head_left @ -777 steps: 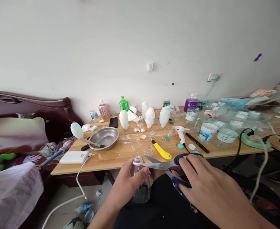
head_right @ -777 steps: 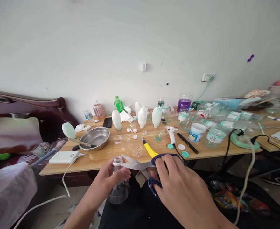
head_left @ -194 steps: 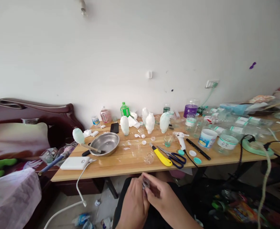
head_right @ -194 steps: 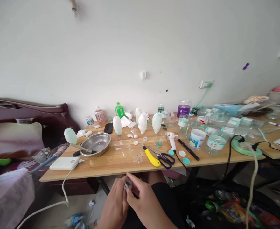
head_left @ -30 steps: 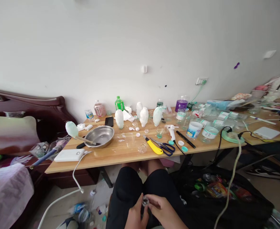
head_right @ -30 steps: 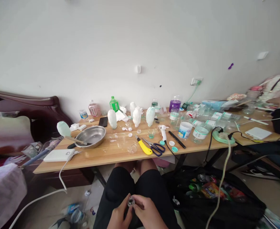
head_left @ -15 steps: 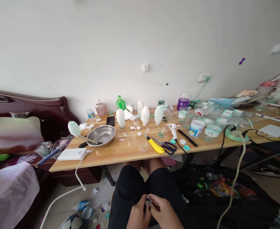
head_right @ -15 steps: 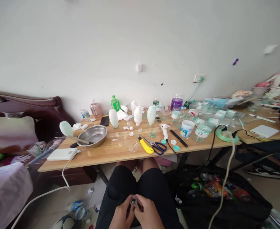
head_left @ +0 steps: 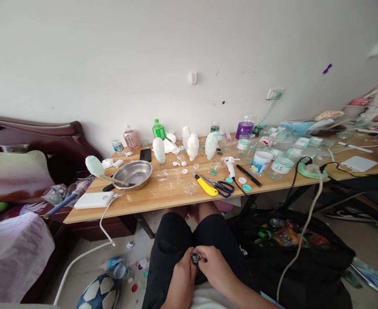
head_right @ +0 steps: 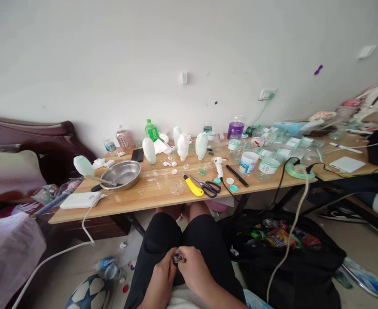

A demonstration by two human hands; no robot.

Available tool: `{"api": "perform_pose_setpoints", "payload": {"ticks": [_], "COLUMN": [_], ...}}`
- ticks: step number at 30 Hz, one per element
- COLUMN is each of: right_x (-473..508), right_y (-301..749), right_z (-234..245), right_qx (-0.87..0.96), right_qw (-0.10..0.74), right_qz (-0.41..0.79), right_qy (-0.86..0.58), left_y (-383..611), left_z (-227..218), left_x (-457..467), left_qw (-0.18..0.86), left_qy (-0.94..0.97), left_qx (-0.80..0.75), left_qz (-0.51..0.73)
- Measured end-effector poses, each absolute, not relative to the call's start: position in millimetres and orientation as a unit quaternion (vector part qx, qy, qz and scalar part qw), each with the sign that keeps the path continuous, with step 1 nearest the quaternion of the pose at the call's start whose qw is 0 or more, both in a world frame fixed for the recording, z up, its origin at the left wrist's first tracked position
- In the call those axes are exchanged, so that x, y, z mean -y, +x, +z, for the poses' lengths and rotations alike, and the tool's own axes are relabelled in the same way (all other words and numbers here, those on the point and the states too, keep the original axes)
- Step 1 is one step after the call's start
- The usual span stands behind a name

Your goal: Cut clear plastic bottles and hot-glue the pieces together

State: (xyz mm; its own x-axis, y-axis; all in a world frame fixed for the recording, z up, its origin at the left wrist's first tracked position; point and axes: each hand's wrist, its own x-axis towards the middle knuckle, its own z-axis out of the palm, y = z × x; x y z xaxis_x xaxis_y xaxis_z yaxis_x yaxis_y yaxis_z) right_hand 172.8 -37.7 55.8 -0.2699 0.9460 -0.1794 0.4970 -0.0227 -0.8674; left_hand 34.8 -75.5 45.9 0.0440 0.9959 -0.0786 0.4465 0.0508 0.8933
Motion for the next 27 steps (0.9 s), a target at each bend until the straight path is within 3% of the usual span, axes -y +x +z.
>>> {"api": "perform_pose_setpoints", "payload": {"ticks": [10, 18, 27], "right_x": [28, 11, 0], "right_y": [186, 246, 334], "right_z": [55, 34, -21], "right_qx": [0.679, 0.612, 0.621], "right_qw": [0.278, 0.329, 0.23], "right_qz": [0.454, 0.42, 0.392], "right_qy": [-0.505, -0.584, -0.639], "left_y": [30, 33, 14], "left_z": [37, 35, 120], "left_x": [68, 67, 38], "left_qw": [0.476, 0.524, 0.639], "left_qy": [0.499, 0.521, 0.288], "left_qx": [-0.605, -0.542, -0.42], "left_qz": [0.398, 0.401, 0.576]}}
